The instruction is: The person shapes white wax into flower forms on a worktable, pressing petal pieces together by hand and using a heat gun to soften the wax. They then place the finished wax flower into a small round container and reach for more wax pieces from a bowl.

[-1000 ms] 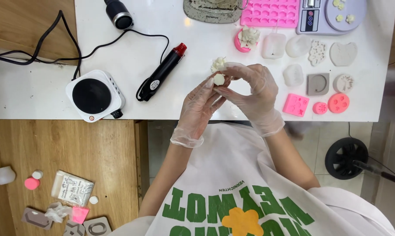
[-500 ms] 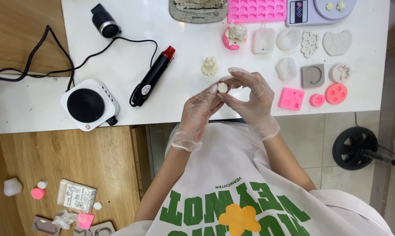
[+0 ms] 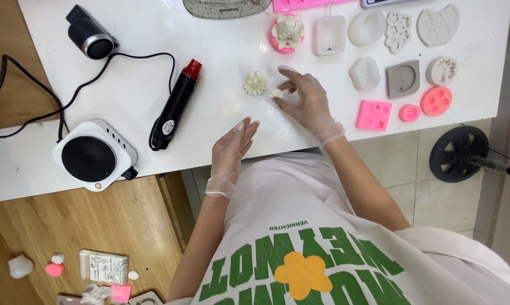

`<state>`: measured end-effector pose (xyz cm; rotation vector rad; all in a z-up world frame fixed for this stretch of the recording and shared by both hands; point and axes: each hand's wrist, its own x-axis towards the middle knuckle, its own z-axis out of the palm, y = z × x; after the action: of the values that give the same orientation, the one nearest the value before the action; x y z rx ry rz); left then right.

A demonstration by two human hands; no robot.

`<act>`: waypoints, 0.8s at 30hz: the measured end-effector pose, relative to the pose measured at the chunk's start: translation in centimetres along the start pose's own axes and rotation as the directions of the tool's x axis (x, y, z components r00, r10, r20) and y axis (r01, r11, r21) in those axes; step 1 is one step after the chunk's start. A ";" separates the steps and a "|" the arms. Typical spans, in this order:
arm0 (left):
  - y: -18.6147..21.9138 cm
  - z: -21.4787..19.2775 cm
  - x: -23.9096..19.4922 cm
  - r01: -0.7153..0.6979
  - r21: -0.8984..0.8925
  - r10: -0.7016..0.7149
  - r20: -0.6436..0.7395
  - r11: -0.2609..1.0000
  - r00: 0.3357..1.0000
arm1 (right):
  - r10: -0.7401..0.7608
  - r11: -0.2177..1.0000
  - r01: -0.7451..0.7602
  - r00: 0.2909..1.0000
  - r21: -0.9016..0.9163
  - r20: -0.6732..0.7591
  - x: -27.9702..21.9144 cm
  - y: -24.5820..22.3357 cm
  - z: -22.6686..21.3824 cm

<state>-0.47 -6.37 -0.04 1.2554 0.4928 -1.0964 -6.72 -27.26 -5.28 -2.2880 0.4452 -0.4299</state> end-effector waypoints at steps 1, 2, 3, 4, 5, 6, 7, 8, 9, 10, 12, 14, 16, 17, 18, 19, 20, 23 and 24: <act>-0.2 -0.3 0.4 0.005 0.000 -0.005 -0.003 1.000 1.000 | 0.004 1.000 -0.004 1.000 0.001 0.003 0.7 -0.1 0.1; -0.4 -0.7 0.8 0.003 -0.005 -0.003 -0.002 1.000 1.000 | 0.080 0.995 -0.072 0.988 -0.065 0.130 1.3 -0.3 0.2; -0.7 -0.9 1.2 0.000 -0.012 0.000 0.003 1.000 1.000 | 0.162 0.981 -0.129 0.955 -0.142 0.248 2.0 -0.3 0.2; -0.7 -1.0 1.3 0.005 -0.014 -0.005 0.004 1.000 1.000 | 0.165 0.981 -0.132 0.954 -0.145 0.250 2.5 -0.4 0.6; -0.6 -1.1 1.5 0.013 -0.012 -0.013 0.003 1.000 1.000 | 0.260 0.954 -0.198 0.920 -0.226 0.292 3.0 -0.4 1.0; -0.6 -1.2 1.6 0.020 -0.009 -0.020 0.002 1.000 1.000 | 0.355 0.916 -0.256 0.877 -0.309 0.324 3.5 -0.5 1.4; -0.2 -0.8 1.6 0.025 -0.013 -0.025 0.004 1.000 1.000 | 0.358 0.914 -0.257 0.875 -0.314 0.327 3.4 0.2 1.5; 0.3 -0.5 1.5 0.063 -0.001 -0.063 -0.033 0.998 0.998 | 0.259 0.929 -0.140 0.908 -0.342 0.330 3.2 0.9 1.7; 0.7 -0.3 1.4 0.099 0.010 -0.098 -0.070 0.995 0.993 | 0.154 0.930 -0.021 0.929 -0.367 0.338 3.1 1.5 1.9; 0.5 -0.5 1.6 0.101 0.006 -0.100 -0.070 0.995 0.992 | 0.154 0.929 -0.019 0.927 -0.369 0.341 3.4 1.5 1.8; 0.1 -0.9 2.0 0.089 -0.021 -0.090 -0.041 0.996 0.995 | 0.185 0.936 -0.042 0.904 -0.350 0.385 4.0 1.5 1.8; 0.0 -1.3 2.3 0.096 -0.040 -0.097 -0.035 0.995 0.995 | 0.193 0.929 -0.033 0.893 -0.368 0.407 4.4 1.6 1.8; 0.0 -1.6 2.4 0.101 -0.058 -0.103 -0.032 0.993 0.994 | 0.199 0.924 -0.023 0.881 -0.381 0.430 4.9 1.5 1.9; 0.1 -1.8 2.4 0.095 -0.061 -0.097 -0.036 0.994 0.995 | 0.209 0.920 -0.024 0.875 -0.391 0.438 5.2 1.3 1.9; 0.1 -2.0 2.4 0.089 -0.065 -0.092 -0.039 0.994 0.995 | 0.218 0.915 -0.024 0.868 -0.402 0.445 5.5 1.1 1.9; 0.2 -2.1 2.3 0.090 -0.070 -0.093 -0.041 0.994 0.995 | 0.216 0.916 -0.020 0.866 -0.402 0.450 5.9 0.5 1.9; 0.3 -2.2 2.2 0.087 -0.067 -0.090 -0.047 0.994 0.995 | 0.272 0.916 -0.078 0.842 -0.393 0.466 6.3 -0.1 1.8; 0.6 -2.4 2.1 0.092 -0.066 -0.096 -0.061 0.994 0.994 | 0.318 0.925 -0.159 0.821 -0.344 0.474 6.9 -0.7 1.7; 0.7 -2.5 2.1 0.100 -0.065 -0.105 -0.070 0.993 0.992 | 0.313 0.935 -0.185 0.828 -0.301 0.464 6.9 -0.7 1.7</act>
<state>1.65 -4.95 -2.12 1.2304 0.6482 -1.1155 0.24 -28.79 -4.76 -2.4117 0.5392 0.3836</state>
